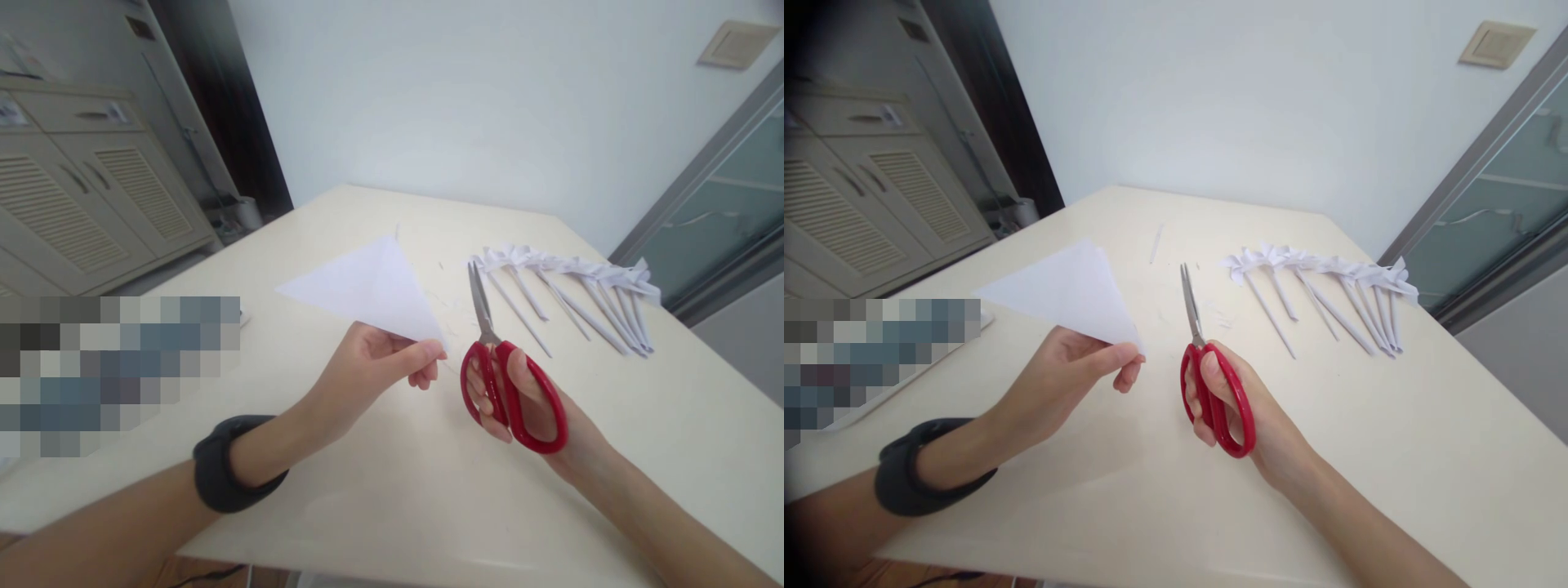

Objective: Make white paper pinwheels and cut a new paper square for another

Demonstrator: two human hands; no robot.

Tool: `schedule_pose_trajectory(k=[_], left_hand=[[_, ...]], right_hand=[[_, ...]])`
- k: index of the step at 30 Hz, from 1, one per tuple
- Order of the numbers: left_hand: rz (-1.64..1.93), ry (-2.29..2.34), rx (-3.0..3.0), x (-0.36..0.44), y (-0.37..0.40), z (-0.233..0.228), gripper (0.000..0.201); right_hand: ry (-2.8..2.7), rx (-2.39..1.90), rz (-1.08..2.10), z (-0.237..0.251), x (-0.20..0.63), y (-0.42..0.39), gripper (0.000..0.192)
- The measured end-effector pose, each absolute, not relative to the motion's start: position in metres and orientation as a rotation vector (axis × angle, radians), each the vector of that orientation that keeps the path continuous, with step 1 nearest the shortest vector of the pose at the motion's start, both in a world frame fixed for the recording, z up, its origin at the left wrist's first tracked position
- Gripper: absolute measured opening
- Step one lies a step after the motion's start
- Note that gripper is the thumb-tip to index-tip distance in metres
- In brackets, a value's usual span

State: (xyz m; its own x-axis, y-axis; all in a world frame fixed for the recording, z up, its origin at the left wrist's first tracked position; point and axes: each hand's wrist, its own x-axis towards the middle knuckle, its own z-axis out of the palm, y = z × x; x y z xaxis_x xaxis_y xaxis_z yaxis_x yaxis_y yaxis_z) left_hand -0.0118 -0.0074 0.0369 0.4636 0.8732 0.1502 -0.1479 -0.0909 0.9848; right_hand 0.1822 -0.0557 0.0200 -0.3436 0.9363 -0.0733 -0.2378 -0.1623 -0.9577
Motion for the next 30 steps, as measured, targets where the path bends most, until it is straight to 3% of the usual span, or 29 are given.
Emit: schedule_pose_trajectory(k=[15, 20, 30], left_hand=[[0.99, 0.664, 1.389, -0.012, -0.008, 0.037, 0.021], [0.999, 0.665, 1.374, -0.011, -0.008, 0.037, 0.02], [1.012, 0.682, 1.377, -0.011, -0.008, 0.039, 0.023]], right_hand=[[-1.067, -0.832, 1.728, 0.027, 0.18, -0.056, 0.04], [-1.06, -0.754, 1.803, 0.03, 0.18, -0.053, 0.019], [-1.236, -0.741, 1.859, 0.031, 0.177, -0.055, 0.025]])
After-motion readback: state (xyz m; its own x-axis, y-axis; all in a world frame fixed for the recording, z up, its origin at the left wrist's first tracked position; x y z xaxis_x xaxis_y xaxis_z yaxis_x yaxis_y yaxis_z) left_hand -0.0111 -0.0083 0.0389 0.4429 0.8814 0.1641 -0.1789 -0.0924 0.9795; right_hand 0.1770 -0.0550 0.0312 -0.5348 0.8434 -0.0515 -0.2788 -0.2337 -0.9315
